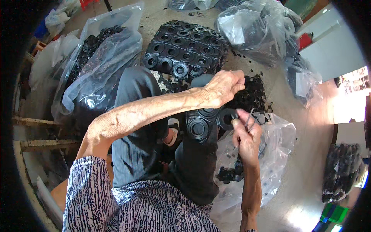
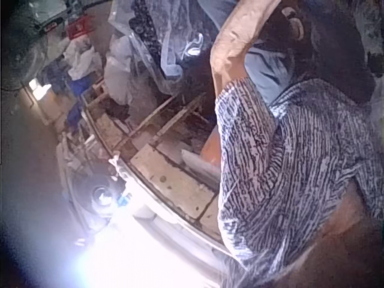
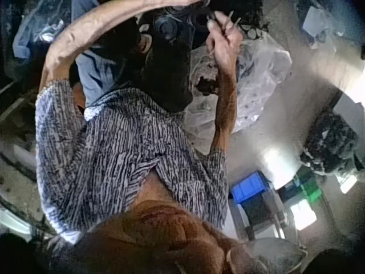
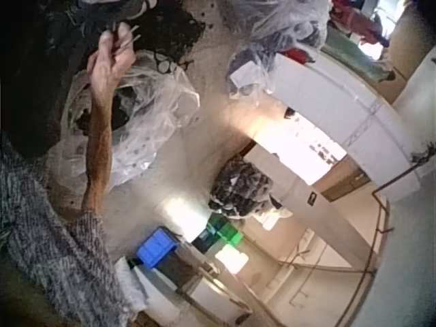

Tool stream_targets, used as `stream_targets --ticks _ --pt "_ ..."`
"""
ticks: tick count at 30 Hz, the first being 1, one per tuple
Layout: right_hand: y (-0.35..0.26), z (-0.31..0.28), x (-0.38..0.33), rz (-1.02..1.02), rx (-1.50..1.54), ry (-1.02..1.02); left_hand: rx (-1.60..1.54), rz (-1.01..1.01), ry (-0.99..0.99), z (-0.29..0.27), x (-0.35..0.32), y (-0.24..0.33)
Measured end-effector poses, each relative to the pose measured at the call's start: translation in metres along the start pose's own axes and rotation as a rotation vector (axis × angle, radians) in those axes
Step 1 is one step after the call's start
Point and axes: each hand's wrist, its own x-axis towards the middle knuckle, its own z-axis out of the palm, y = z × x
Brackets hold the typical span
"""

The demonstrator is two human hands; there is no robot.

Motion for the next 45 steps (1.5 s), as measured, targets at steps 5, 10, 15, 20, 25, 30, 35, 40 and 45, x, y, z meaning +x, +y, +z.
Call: stream_targets --ticks 5,10,15,20,25,30,35,40,45 --pt "0.015 -0.02 0.008 0.01 0.122 0.278 0.242 0.219 -0.156 -0.003 -0.012 -0.001" --pt "-0.004 -0.047 0.027 -0.136 0.403 0.687 0.174 0.281 -0.076 -0.006 -0.012 0.007" --pt "-0.019 -0.009 0.015 -0.093 0.167 0.382 -0.21 -0.014 0.082 -0.02 -0.013 0.039" --pt "-0.036 0.029 0.01 -0.155 0.11 0.08 -0.419 -0.194 -0.034 -0.054 -0.035 0.04" --pt "-0.027 0.022 0.015 -0.067 -0.008 0.144 -0.132 -0.066 0.405 -0.19 -0.057 -0.022" --pt "-0.013 0.015 0.007 0.015 -0.092 0.137 1.202 -0.389 0.657 -0.371 -0.091 -0.061" --pt "-0.015 0.024 0.008 0.178 -0.102 0.012 0.489 -0.324 0.585 -0.307 -0.101 -0.039" --pt "-0.01 0.037 0.012 0.117 -0.049 0.031 0.089 -0.143 0.076 -0.109 -0.105 0.023" --pt "-0.008 0.032 0.008 0.075 0.038 -0.013 0.017 -0.282 -0.121 -0.046 -0.094 0.052"
